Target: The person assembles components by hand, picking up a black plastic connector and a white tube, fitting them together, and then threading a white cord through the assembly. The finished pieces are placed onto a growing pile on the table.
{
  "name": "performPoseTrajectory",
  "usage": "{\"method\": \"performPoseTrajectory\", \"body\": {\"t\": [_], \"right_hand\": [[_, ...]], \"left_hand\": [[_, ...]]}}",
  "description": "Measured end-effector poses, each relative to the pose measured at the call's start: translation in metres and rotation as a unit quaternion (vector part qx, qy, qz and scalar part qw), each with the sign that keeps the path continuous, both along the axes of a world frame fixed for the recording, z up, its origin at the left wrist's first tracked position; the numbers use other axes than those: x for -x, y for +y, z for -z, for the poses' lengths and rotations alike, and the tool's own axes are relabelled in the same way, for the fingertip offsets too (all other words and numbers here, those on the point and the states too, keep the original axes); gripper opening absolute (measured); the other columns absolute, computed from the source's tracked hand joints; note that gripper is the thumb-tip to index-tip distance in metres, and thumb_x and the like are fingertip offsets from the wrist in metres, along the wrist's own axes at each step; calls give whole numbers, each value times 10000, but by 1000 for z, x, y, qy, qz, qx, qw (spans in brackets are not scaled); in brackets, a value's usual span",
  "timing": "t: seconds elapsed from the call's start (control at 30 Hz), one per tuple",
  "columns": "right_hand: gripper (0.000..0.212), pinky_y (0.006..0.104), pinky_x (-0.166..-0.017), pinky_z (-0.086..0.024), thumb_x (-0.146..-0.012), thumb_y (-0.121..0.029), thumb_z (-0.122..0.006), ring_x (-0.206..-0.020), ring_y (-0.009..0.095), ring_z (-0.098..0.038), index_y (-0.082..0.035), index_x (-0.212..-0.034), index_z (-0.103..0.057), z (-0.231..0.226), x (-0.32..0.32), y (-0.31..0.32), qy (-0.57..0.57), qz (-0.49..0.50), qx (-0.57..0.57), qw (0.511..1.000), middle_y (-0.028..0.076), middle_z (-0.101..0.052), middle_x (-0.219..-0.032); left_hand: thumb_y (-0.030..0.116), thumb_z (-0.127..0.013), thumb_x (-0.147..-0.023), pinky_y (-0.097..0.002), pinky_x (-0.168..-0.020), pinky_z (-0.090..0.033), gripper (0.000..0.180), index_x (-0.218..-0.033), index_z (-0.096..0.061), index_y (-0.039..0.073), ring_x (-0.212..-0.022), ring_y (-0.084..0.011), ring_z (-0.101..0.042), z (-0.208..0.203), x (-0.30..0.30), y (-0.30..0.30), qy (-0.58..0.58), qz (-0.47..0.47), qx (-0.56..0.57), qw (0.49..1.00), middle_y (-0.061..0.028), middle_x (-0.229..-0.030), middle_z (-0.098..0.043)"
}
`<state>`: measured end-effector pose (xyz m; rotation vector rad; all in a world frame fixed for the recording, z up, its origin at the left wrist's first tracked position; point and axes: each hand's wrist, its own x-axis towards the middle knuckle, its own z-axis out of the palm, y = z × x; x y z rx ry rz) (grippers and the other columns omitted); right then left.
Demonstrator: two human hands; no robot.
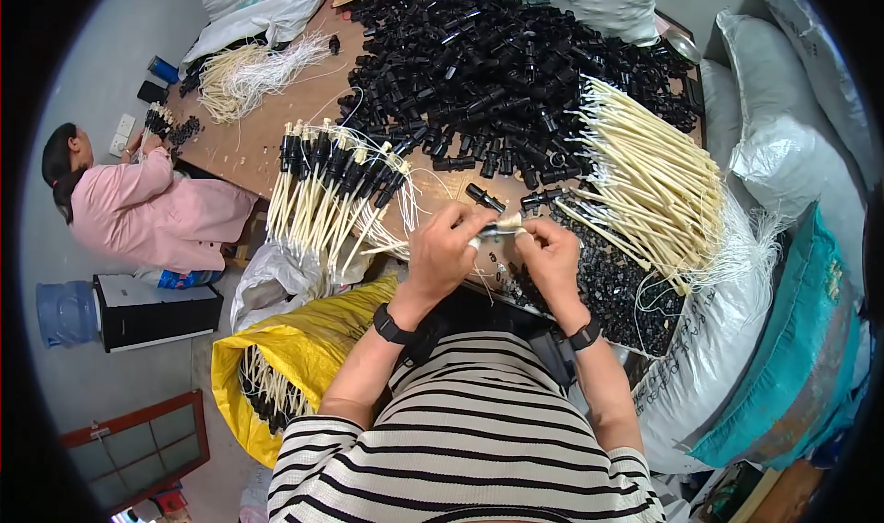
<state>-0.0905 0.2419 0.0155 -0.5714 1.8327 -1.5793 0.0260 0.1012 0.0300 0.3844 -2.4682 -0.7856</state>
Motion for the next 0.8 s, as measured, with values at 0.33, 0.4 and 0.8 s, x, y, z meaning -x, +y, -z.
{"method": "performPoseTrajectory", "body": {"t": [0.33, 0.4, 0.8], "right_hand": [[268, 184, -490, -340, -864, -37, -679, -509, 44, -420, -21, -1128, -637, -13, -11, -7, -92, -131, 1, 987, -47, -556, -647], [194, 186, -486, -341, -879, -68, -667, -511, 40, -442, -26, -1068, -660, -5, -6, -4, -133, -91, 57, 985, -32, -571, -640], [218, 353, -666, -507, -795, -107, -707, -740, 286, -654, -49, -1004, -687, -2, 9, 40, 357, -14, -68, 932, 137, -688, -957]], "left_hand": [[16, -562, -700, -370, -687, -449, 368, -1034, -694, 99, -775, -254, -592, -4, -11, -16, 34, 5, -18, 999, -79, -859, -616], [66, -574, -704, -379, -718, -400, 332, -1010, -696, 103, -798, -251, -566, 3, -16, -35, 33, -51, 69, 996, -69, -851, -619], [-30, -617, -667, -396, -806, -468, 352, -1009, -655, 43, -930, -301, -581, 6, 3, -51, 52, -49, 64, 995, -95, -958, -651]]}}
